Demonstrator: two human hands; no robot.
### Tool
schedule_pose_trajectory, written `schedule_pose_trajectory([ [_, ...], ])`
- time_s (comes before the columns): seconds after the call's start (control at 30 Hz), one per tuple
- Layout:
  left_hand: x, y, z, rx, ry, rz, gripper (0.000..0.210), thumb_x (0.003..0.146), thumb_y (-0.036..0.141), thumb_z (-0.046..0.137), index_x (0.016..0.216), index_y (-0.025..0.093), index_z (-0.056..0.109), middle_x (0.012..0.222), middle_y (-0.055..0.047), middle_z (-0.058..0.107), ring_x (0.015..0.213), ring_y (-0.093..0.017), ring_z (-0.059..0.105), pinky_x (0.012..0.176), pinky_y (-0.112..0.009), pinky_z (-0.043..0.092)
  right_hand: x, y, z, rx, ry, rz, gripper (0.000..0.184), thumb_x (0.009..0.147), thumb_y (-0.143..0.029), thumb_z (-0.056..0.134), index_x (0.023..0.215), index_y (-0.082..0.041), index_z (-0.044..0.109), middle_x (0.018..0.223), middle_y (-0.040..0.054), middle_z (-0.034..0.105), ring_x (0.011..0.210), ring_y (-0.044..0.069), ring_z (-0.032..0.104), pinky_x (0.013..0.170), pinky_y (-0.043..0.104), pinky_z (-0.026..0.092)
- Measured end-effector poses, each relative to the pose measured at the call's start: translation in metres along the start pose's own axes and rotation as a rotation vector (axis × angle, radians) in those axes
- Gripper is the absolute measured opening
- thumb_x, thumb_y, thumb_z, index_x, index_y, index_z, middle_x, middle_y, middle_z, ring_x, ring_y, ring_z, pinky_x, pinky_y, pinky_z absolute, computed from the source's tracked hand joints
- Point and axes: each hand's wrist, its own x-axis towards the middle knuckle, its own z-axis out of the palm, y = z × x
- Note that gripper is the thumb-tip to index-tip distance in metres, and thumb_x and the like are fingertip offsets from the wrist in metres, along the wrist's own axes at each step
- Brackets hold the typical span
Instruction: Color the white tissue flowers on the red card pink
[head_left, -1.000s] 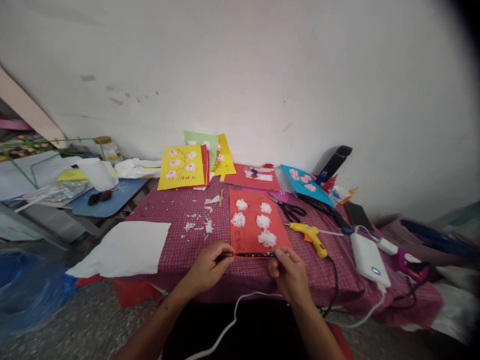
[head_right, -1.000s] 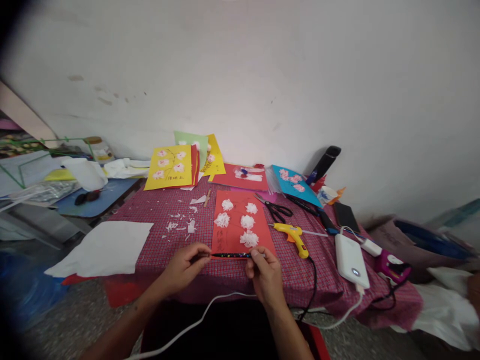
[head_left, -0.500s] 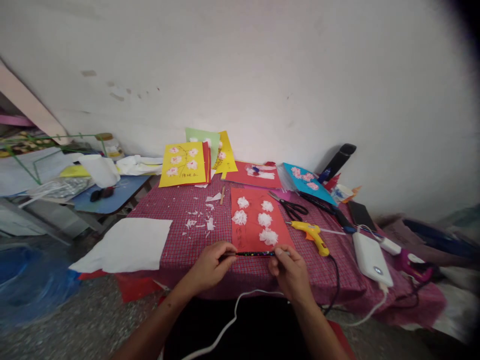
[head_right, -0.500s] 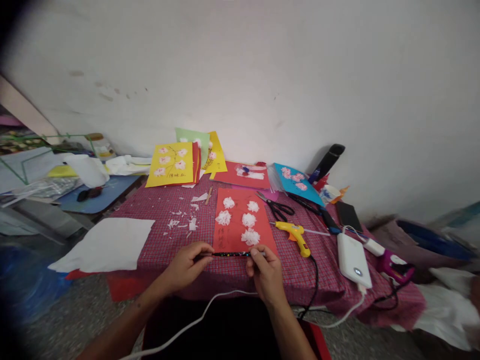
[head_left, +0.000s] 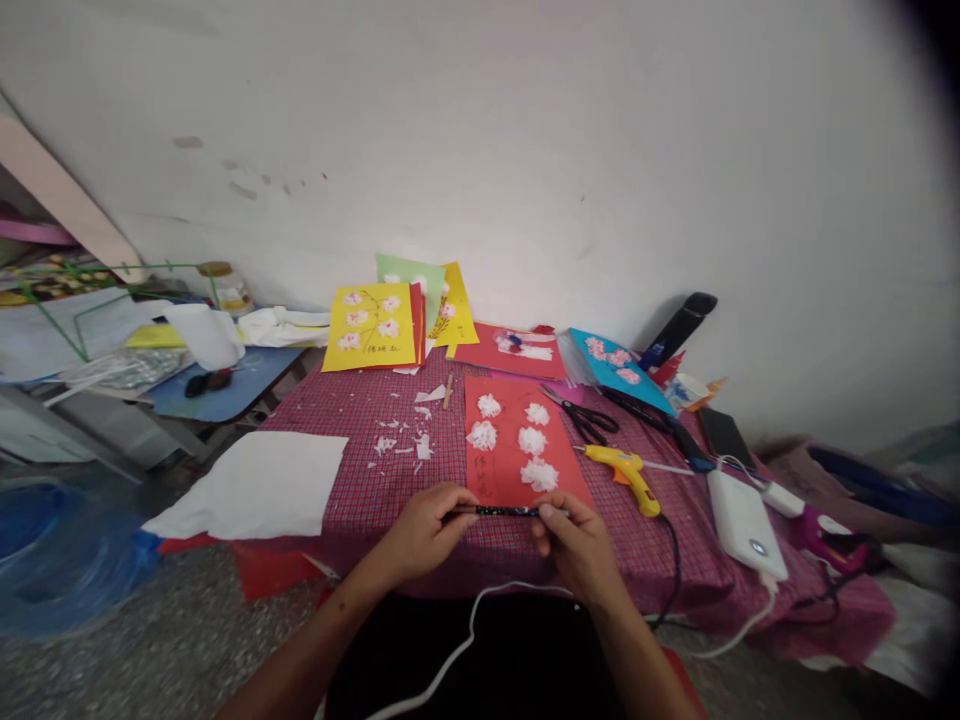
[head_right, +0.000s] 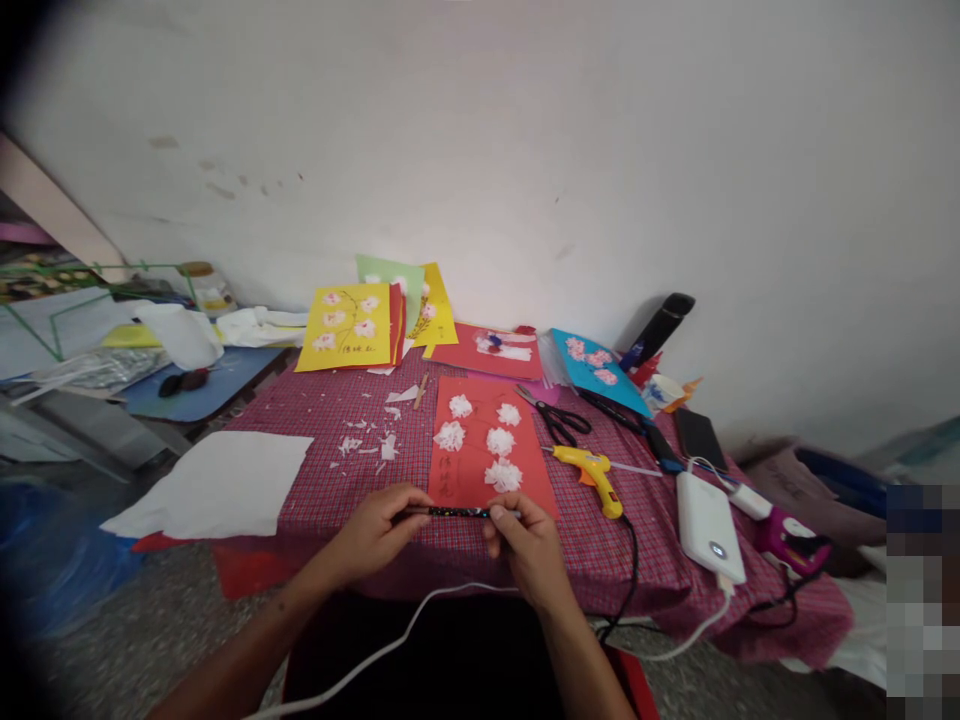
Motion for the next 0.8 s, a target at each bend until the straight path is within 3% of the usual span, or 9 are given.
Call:
schedule_pose_trajectory([
  [0.4, 0.0, -0.003, -0.003, 0.023, 0.003, -0.022, 0.016, 0.098, 0.03, 0.058, 0.1, 0.021, 0.072, 0.094, -0.001, 0.075, 0.088, -0.015, 0.068, 0.083, -0.029, 0.047, 0.001, 0.001, -0.005, -0.238, -0.118, 0.0, 0.034, 0.09, -0.052, 0.078, 0.088, -0.019, 0.071, 0.069, 0.0009, 0.072, 0.047, 0.011, 0.058, 0.047, 0.022, 0.039],
  [0.8, 0.0, -0.007, -0.001, 0.037, 0.013, -0.017, 0.016, 0.098, 0.031, 0.057, 0.099, 0.021, 0.071, 0.091, -0.001, 0.075, 0.085, -0.015, 0.067, 0.081, -0.029, 0.047, 0.001, -0.011, 0.006, -0.255, -0.118, 0.015, 0.042, 0.084, -0.06, 0.079, 0.08, -0.019, 0.069, 0.066, 0.0012, 0.072, 0.045, 0.011, 0.056, 0.045, 0.023, 0.041],
])
